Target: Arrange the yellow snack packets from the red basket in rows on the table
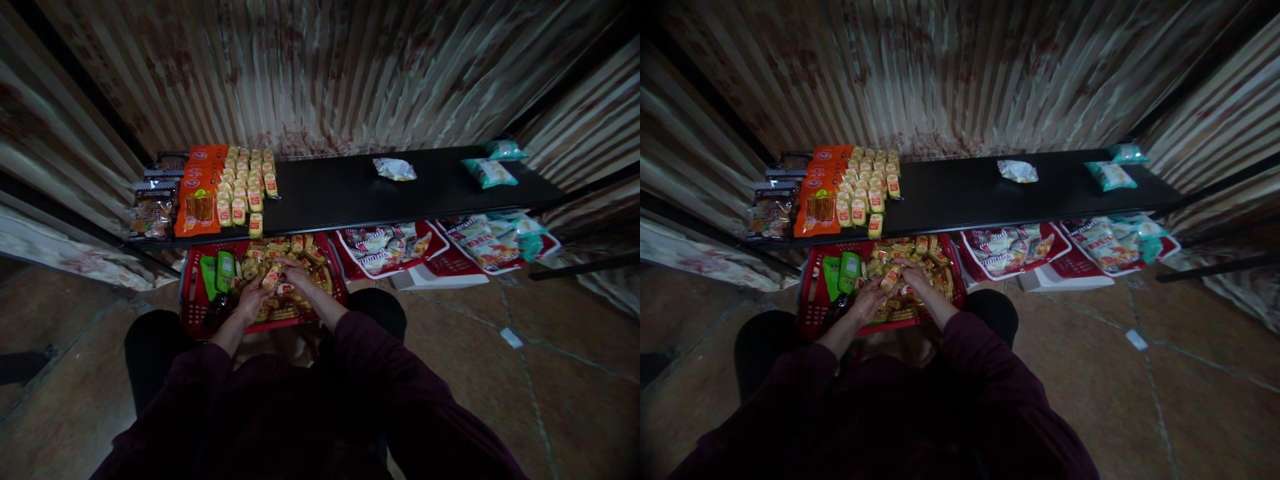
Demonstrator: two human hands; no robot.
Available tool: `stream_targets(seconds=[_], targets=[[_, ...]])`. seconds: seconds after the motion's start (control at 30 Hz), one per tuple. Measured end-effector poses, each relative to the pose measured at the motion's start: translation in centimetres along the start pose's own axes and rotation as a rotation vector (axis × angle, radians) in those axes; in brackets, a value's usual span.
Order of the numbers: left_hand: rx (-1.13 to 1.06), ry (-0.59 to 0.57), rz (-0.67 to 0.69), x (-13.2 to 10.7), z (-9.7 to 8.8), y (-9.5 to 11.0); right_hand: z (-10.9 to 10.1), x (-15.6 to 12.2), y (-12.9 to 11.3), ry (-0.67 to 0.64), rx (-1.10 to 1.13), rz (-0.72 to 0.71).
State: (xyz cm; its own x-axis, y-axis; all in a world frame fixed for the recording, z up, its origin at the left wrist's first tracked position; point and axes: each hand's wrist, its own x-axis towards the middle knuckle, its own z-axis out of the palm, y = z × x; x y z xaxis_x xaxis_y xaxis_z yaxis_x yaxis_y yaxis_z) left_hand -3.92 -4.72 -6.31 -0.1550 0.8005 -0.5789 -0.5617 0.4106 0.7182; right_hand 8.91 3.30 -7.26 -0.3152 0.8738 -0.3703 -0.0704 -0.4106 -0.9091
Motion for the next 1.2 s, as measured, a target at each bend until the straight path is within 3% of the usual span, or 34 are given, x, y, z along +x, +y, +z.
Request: stream_targets(seconds=[0.2,0.3,0.57,0.8,1.2], targets=[[-0.021,0.213,0.031,1.1,-0.5,0.5,-0.2,-0.1,0.5,-0.062,-0.065,-0.015],[-0.035,0.285,0.051,1.6,-0.9,1.1,0.0,-0.4,0.5,-0.093,-0.098,0.064],[-0.017,0.222,0.072,2.1,-0.8,2.8,0.7,-1.4,-0.2,-0.130,-0.031,0.320],[0.052,0.090,0.094,2.1,0.3,3.2,0.9,-1.1,0.2,-0.092,-0.025,0.237],[0.107,0.117,0.090,2.6,2.2,2.7,-0.2,-1.4,0.9,-0.089,0.055,0.118]])
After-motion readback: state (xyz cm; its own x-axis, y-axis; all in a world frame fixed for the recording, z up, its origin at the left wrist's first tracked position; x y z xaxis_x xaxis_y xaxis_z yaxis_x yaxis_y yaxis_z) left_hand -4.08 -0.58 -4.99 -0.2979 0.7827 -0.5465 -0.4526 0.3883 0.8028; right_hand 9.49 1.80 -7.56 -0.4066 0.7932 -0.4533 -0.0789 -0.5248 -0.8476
